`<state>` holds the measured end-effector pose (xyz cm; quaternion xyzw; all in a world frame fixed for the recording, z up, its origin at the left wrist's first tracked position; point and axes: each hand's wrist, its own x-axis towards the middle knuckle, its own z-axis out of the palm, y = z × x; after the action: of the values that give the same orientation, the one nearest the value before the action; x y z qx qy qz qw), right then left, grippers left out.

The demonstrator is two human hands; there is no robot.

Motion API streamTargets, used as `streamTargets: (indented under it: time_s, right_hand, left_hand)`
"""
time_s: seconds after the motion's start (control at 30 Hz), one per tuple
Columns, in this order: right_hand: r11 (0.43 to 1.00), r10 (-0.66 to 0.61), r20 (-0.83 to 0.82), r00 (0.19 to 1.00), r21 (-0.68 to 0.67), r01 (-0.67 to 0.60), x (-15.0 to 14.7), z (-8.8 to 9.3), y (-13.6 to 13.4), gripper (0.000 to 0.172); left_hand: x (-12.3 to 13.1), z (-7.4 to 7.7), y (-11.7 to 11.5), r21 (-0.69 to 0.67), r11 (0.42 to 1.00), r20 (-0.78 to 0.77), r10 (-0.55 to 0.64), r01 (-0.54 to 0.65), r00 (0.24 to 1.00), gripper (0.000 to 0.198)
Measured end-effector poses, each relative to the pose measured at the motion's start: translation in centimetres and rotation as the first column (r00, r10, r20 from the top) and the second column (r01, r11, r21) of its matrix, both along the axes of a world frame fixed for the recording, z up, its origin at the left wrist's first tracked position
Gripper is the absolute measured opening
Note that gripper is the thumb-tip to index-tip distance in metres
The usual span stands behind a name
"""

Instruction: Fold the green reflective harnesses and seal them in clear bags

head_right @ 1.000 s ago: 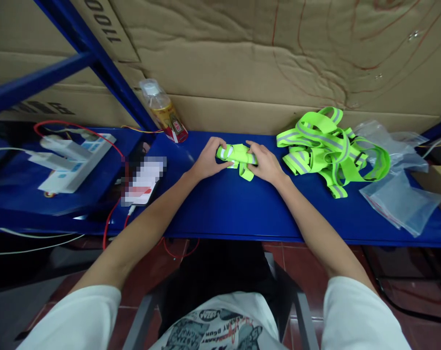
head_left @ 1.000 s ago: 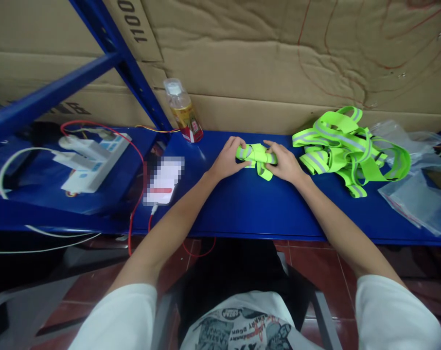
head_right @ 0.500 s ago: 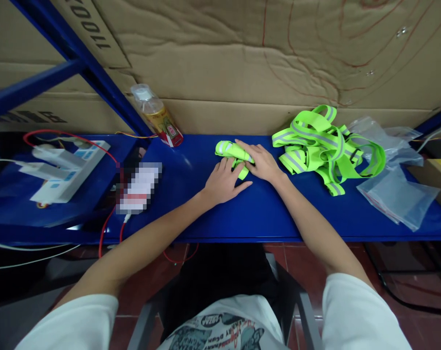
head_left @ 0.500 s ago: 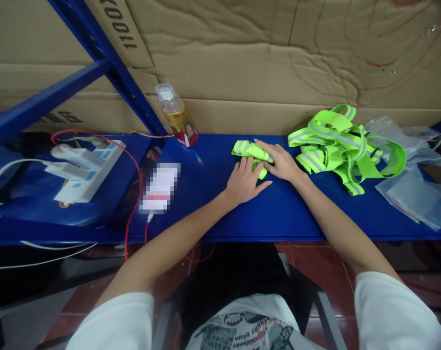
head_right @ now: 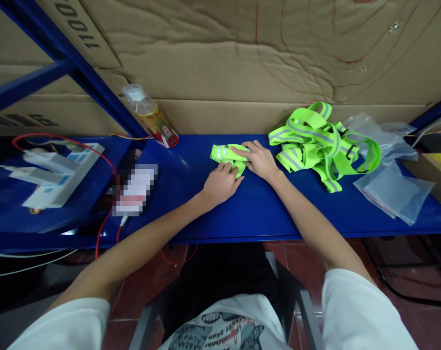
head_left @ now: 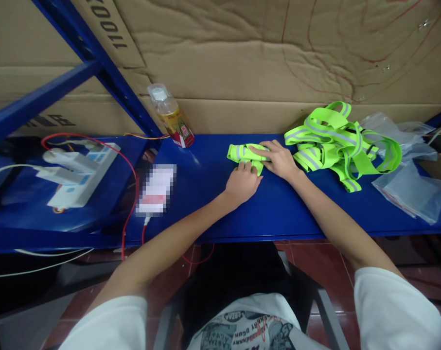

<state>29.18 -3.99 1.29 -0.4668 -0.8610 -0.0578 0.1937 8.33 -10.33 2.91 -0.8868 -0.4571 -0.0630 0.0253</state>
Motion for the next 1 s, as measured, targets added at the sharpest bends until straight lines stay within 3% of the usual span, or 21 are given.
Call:
streamTargets:
  time_s: [0.13, 0.23, 0.37, 0.43, 0.53, 0.6, 0.73, 1.0]
  right_hand:
    - [0.989, 0.136, -0.144, 0.98, -0.039, -0.143, 0.4, 0.1, -0.4, 0.06]
    - [0.98, 0.149, -0.227, 0.963, -0.094, -0.174, 0.4, -0.1, -0.7, 0.044]
    - [0.973, 0.149, -0.3, 0.942, -0.124, -0.193, 0.0, 0.0, -0.8, 0.037]
    - [0.973, 0.153, -0.324, 0.933, -0.116, -0.2, -0.2, 0.1, -0.7, 0.045]
    - [0.979, 0.134, -0.351, 0.927, -0.101, -0.18, -0.3, 0.0, -0.3, 0.072]
    - [0.984, 0.107, -0.355, 0.929, -0.096, -0.15, -0.2, -0.3, 0.0, 0.084]
    - [0.997, 0.023, -0.322, 0.946, -0.063, -0.046, 0.0, -0.9, 0.3, 0.075]
    - [0.994, 0.047, -0.222, 0.974, -0.084, -0.067, -1.1, 0.3, -1.5, 0.047]
  left_hand:
    - [-0.4, 0.0, 0.3, 0.012, 0.999, 0.034, -0.04, 0.039, 0.999, 0.044]
    - [-0.6, -0.6, 0.6, 0.038, 0.997, 0.077, -0.067, 0.064, 0.995, 0.041]
    - [-1.8, -0.3, 1.8, 0.07, 0.988, 0.249, -0.15, 0.137, 0.957, 0.051]
    - [-3.1, 0.4, 3.1, 0.128, 0.987, 0.361, -0.139, 0.099, 0.922, 0.057]
    - [-5.5, 0.7, 5.7, 0.221, 0.975, 0.464, -0.117, 0.014, 0.878, 0.057]
    - [-6.7, 0.1, 7.3, 0.142, 0.989, 0.48, -0.107, 0.043, 0.871, 0.072]
    - [-7.4, -1.6, 9.2, -0.081, 0.985, 0.516, -0.087, 0.15, 0.852, 0.054]
    - [-7.3, -1.2, 9.0, -0.012, 0.975, 0.594, -0.172, 0.222, 0.786, 0.048]
